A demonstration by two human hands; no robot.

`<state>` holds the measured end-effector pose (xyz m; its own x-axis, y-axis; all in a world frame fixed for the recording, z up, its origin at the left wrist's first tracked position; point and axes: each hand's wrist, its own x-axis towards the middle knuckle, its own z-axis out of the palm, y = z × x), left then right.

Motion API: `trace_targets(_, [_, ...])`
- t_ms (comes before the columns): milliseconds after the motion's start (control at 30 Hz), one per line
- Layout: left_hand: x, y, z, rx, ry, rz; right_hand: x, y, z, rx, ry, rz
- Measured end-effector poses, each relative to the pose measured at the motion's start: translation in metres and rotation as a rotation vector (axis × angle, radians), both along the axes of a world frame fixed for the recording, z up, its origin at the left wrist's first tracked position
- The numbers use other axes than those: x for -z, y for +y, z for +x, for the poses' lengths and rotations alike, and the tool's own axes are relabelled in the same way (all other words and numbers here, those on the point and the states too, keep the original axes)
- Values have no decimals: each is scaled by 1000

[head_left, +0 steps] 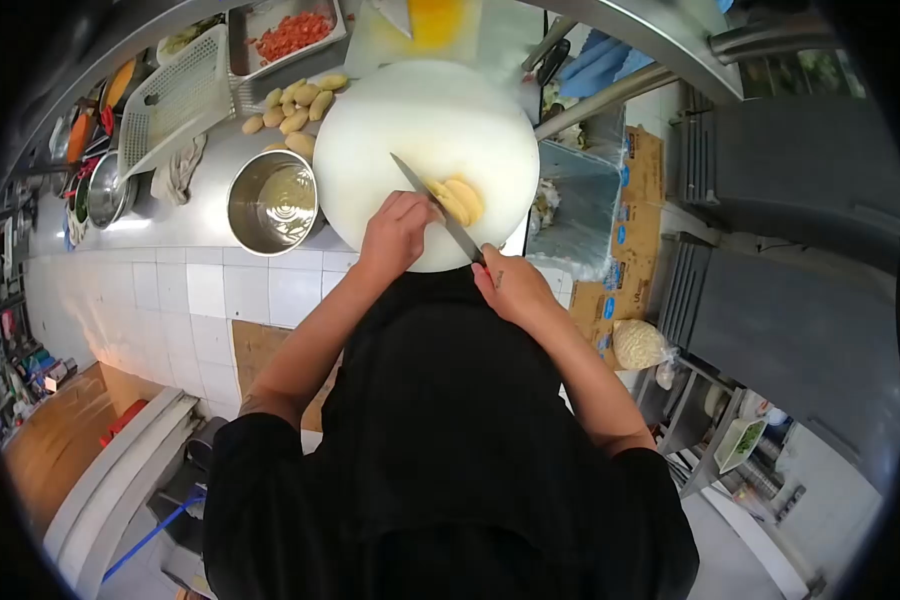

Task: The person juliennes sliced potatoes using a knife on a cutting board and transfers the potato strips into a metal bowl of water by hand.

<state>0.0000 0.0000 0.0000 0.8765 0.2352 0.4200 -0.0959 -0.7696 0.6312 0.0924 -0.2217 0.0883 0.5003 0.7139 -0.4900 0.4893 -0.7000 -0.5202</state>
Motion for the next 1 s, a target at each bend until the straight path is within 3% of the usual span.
trace_targets(300, [2,10,-1,-49,-86,-19,6,10,-11,-3,-107,14])
trace_targets(667, [-6,-1,0,-42,-42,-21,10,-8,-1,-12,-42,4])
trace_targets(1000, [-3,-1,1,-24,-48,-33,-41,-12,-6,4,-92,16])
